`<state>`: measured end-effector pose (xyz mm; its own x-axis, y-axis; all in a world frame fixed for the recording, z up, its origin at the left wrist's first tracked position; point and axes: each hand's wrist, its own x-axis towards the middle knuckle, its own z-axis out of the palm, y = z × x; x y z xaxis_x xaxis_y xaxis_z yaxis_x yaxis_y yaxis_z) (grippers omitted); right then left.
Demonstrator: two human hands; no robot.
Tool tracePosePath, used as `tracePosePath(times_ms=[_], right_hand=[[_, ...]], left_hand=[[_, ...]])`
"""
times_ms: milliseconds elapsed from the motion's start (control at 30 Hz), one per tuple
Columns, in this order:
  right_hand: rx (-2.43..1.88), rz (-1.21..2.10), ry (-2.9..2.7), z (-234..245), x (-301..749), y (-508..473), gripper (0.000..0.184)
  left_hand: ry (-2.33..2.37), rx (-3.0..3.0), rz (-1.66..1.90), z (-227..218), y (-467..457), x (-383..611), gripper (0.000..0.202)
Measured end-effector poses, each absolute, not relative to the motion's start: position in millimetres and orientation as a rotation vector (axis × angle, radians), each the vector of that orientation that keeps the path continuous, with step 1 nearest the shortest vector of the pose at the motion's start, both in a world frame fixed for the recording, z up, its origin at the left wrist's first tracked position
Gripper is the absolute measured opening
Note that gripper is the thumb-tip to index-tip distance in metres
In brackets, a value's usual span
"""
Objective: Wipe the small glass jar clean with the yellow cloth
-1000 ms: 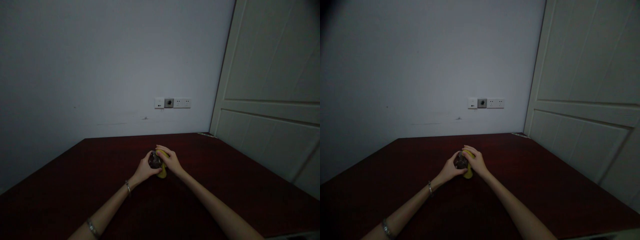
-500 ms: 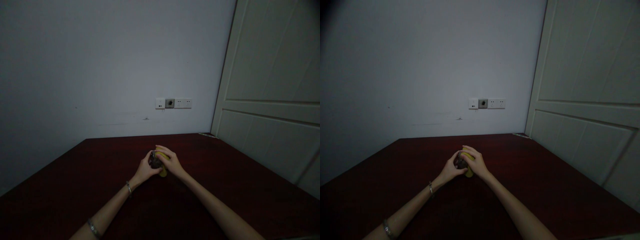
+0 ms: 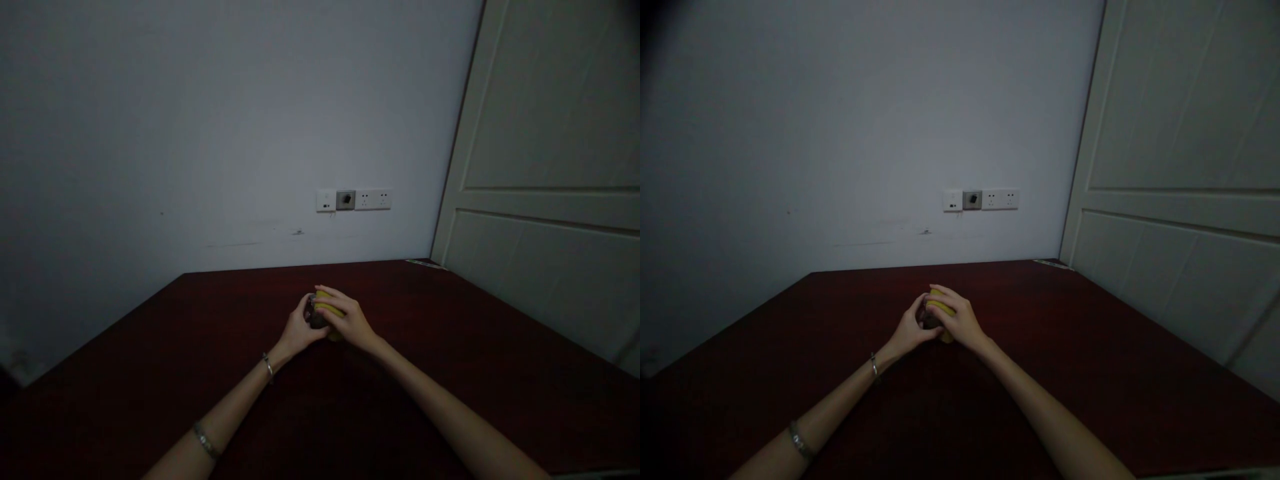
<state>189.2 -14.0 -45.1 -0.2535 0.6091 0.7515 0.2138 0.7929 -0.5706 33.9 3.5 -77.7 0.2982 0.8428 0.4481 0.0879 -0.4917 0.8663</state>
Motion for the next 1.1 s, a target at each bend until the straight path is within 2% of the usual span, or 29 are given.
tracePosePath(times_ms=[167,467,733,967,1100], right_hand=[[-0.695,0.606,-1.653,-47.4,190.3,-2.5,0.024],[-0.606,0.383,-1.882,-42.0,192.5,-17.9,0.027],[-0.74,0.568,-1.662,-47.7,191.7,-2.1,0.025],[-0.627,0.253,-1.944,-47.3,191.8,-15.4,0.027],[-0.698,0.311,-1.854,-47.8,191.4,-10.7,0.026]], left_hand=[[0.817,1.861,1.214,-71.3,-3.7,34.8,0.077],[0.872,1.925,1.233,-72.2,-1.6,34.6,0.082],[0.928,2.034,1.219,-65.7,-8.0,36.6,0.078],[0.892,2.058,1.234,-69.5,-2.3,34.7,0.078],[0.872,2.075,1.247,-68.5,-3.7,34.8,0.076]])
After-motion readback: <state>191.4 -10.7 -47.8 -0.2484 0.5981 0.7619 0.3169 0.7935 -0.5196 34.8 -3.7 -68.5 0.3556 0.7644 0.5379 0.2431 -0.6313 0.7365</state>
